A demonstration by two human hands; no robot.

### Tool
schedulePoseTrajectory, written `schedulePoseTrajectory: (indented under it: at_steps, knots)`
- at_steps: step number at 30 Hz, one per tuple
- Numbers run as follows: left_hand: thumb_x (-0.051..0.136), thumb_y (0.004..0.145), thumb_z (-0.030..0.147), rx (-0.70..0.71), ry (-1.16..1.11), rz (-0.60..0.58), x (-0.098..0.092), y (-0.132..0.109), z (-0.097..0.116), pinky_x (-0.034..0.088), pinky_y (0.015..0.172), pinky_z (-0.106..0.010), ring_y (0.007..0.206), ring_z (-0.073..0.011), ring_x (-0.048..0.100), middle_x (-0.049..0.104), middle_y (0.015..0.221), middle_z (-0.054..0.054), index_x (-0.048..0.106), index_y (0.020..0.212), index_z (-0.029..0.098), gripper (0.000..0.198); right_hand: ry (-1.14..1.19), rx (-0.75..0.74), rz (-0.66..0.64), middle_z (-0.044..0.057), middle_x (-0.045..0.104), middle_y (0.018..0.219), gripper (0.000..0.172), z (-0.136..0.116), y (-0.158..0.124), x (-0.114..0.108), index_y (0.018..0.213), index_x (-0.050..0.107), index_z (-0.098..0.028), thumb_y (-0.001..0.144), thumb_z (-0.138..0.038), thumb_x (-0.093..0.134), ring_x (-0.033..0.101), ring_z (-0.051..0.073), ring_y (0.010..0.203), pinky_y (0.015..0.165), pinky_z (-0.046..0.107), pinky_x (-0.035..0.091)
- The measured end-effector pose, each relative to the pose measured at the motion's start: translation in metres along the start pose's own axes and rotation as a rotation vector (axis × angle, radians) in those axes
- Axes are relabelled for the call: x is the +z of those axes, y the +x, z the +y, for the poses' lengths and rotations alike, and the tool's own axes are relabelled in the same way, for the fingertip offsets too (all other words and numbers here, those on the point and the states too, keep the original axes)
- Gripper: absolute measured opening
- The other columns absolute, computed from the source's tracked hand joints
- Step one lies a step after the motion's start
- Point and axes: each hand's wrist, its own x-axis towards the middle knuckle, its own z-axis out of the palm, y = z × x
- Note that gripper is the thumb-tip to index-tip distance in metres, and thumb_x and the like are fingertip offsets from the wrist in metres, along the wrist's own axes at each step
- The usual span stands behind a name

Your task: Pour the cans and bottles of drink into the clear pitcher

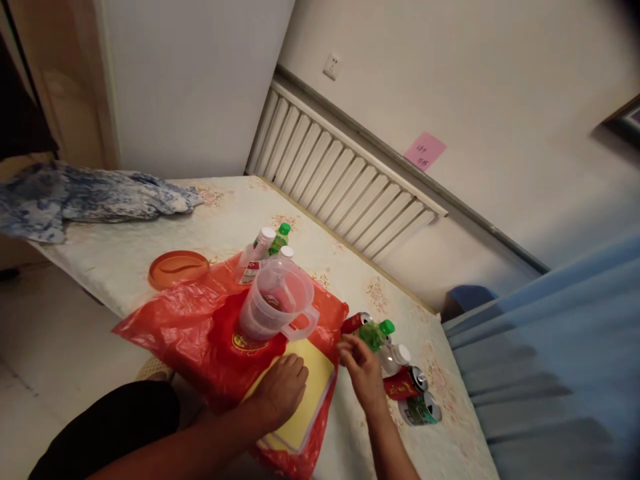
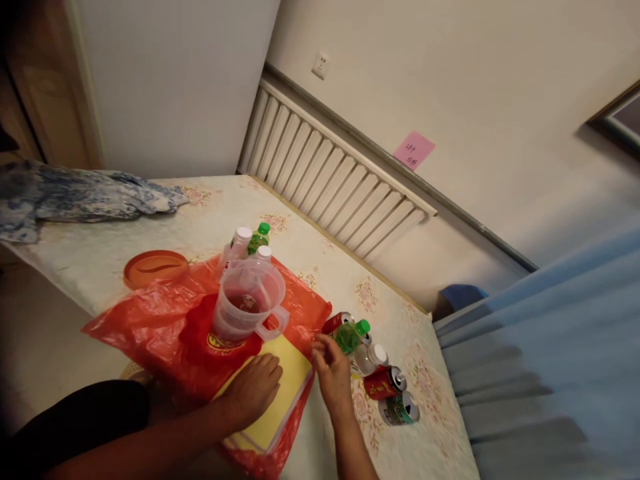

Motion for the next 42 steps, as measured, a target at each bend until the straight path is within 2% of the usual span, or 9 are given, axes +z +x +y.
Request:
schedulePoseTrajectory:
  at_steps: [6,13,17,22,25,29,32,38,42]
  knots:
    - [0.053,0.088,0.022,0.02,-0.043,-0.004,0.0,-0.004,-0.004,0.042,0.092,-0.047,0.104,-0.0288,0.052,0.061,0.109,-0.012,0.06,0.101,0.018,0.016,-0.085,-0.19,-0.159,0.005,0.073,0.09,0.033,-0.081,0.09,0.045,0.106,0.068,-0.017,0.075,-0.031,0.066,0.068,0.017,0.076,0.073,0.032,0.057]
    - [0.055,0.087,0.022,0.052,-0.11,-0.017,-0.003,-0.007,-0.009,0.043,0.093,-0.048,0.106,-0.0298,0.051,0.059,0.111,-0.011,0.06,0.101,0.018,0.015,-0.503,-0.351,-0.262,0.008,0.073,0.103,0.042,-0.124,0.172,0.121,0.116,0.067,-0.016,0.077,-0.029,0.072,0.067,0.015,0.08,0.076,0.03,0.054]
    - [0.055,0.085,0.021,0.06,-0.145,-0.042,-0.005,-0.006,-0.01,0.045,0.091,-0.049,0.103,-0.0313,0.053,0.061,0.107,-0.013,0.062,0.096,0.018,0.014,-0.67,-0.331,-0.315,0.01,0.073,0.106,0.05,-0.135,0.192,0.15,0.12,0.067,-0.016,0.077,-0.041,0.076,0.069,0.017,0.081,0.075,0.031,0.054]
    - [0.051,0.083,0.015,0.036,-0.218,-0.053,-0.013,-0.004,-0.009,0.045,0.091,-0.048,0.105,-0.0315,0.054,0.063,0.109,-0.012,0.065,0.097,0.021,0.02,-0.818,-0.247,-0.446,0.003,0.074,0.088,0.039,-0.148,0.199,0.17,0.109,0.074,-0.019,0.076,-0.041,0.076,0.066,0.015,0.067,0.066,0.026,0.051]
    - [0.05,0.085,0.016,0.022,-0.236,-0.068,-0.016,-0.004,-0.009,0.045,0.093,-0.048,0.108,-0.0317,0.053,0.063,0.112,-0.013,0.066,0.099,0.021,0.022,-0.845,-0.201,-0.465,0.0,0.073,0.077,0.035,-0.151,0.201,0.176,0.104,0.076,-0.019,0.075,-0.039,0.076,0.059,0.011,0.053,0.057,0.023,0.047]
    - [0.051,0.085,0.016,0.031,-0.228,-0.092,-0.017,-0.005,-0.009,0.047,0.093,-0.048,0.107,-0.0312,0.054,0.063,0.108,-0.013,0.066,0.097,0.019,0.019,-0.864,-0.182,-0.437,0.0,0.071,0.069,0.033,-0.151,0.2,0.171,0.102,0.076,-0.018,0.075,-0.036,0.074,0.053,0.01,0.046,0.053,0.023,0.044]
    - [0.051,0.086,0.017,0.039,-0.221,-0.076,-0.018,-0.005,-0.008,0.046,0.092,-0.048,0.106,-0.0311,0.055,0.063,0.107,-0.012,0.065,0.096,0.02,0.018,-0.872,-0.184,-0.389,0.001,0.07,0.068,0.032,-0.153,0.197,0.152,0.102,0.076,-0.016,0.076,-0.034,0.071,0.055,0.011,0.048,0.055,0.024,0.044]
    - [0.051,0.088,0.021,0.084,-0.315,-0.045,-0.023,-0.004,-0.007,0.047,0.097,-0.045,0.105,-0.0272,0.056,0.064,0.108,-0.01,0.061,0.104,0.02,0.019,-0.889,-0.191,-0.23,0.002,0.068,0.068,0.03,-0.159,0.18,0.09,0.104,0.074,-0.013,0.076,-0.021,0.067,0.059,0.013,0.057,0.061,0.025,0.046]
    - [0.051,0.088,0.023,-0.002,-0.555,-0.038,-0.022,-0.001,-0.005,0.043,0.107,-0.042,0.119,-0.0254,0.054,0.06,0.128,-0.011,0.053,0.126,0.02,0.038,-0.931,-0.25,-0.118,0.001,0.067,0.071,0.03,-0.165,0.149,0.038,0.1,0.074,-0.016,0.072,-0.026,0.069,0.059,0.015,0.061,0.061,0.026,0.045]
